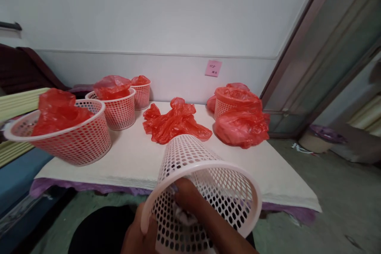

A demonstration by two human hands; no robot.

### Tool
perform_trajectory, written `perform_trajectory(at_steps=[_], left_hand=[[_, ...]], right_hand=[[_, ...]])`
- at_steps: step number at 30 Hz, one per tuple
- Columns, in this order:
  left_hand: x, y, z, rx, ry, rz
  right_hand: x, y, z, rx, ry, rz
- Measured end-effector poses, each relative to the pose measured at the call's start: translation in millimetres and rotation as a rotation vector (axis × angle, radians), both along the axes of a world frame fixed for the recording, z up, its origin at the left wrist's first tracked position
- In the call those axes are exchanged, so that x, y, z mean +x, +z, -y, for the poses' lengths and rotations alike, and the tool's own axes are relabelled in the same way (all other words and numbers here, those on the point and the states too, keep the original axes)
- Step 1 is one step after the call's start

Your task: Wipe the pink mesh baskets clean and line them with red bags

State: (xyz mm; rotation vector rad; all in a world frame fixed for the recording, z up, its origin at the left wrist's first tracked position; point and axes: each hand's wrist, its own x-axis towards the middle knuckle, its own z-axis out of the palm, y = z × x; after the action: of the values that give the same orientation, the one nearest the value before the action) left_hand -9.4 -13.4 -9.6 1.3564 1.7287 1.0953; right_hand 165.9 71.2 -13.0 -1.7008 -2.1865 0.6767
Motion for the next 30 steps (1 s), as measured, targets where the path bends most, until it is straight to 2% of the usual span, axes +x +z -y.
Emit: perform_trajectory(at_steps=[3,6,8,10,15,18,20,22,24,28,30], left_hand=[[-10,1.5,-9,-0.070,-0.052,0.020],[-16,7.9,-19,-0.104,-0.115,0.041],[-15,15.0,-26,-0.084,-0.139,0.012],[-11,24.5,-32,-0.054,-0.159,-0.029],[5,59.1,-40,-0.033,-0.172,-0.102],[11,77.9,-43,-0.048,-0.178,-0.110],[14,82.4,-43,-0.046,-0.198,-0.093],[17,77.8,-40,-0.025,-0.218,-0.037],[21,64.5,-34,-0.014,-0.223,0.061],[25,28.7,-17,-0.100,-0.176,0.189],[20,16.4,-13,-0.129,-0.129,0.174]], right_hand=[[3,11.7,45,0.018,0.173,-0.036],[16,13.7,80,0.044,0.289,0.233],[26,9.3,93,0.098,0.260,0.441],[32,1.8,99,0.205,0.226,0.527],[28,-23.3,102,0.491,0.182,0.539],[20,-37.1,98,0.565,0.118,0.513],[15,-39.7,95,0.579,0.115,0.479],[9,-32.7,91,0.543,0.133,0.418],[1,-15.6,88,0.441,0.130,0.287],[-14,25.4,81,0.198,0.016,-0.147],[-15,34.5,79,0.112,0.030,-0.324]])
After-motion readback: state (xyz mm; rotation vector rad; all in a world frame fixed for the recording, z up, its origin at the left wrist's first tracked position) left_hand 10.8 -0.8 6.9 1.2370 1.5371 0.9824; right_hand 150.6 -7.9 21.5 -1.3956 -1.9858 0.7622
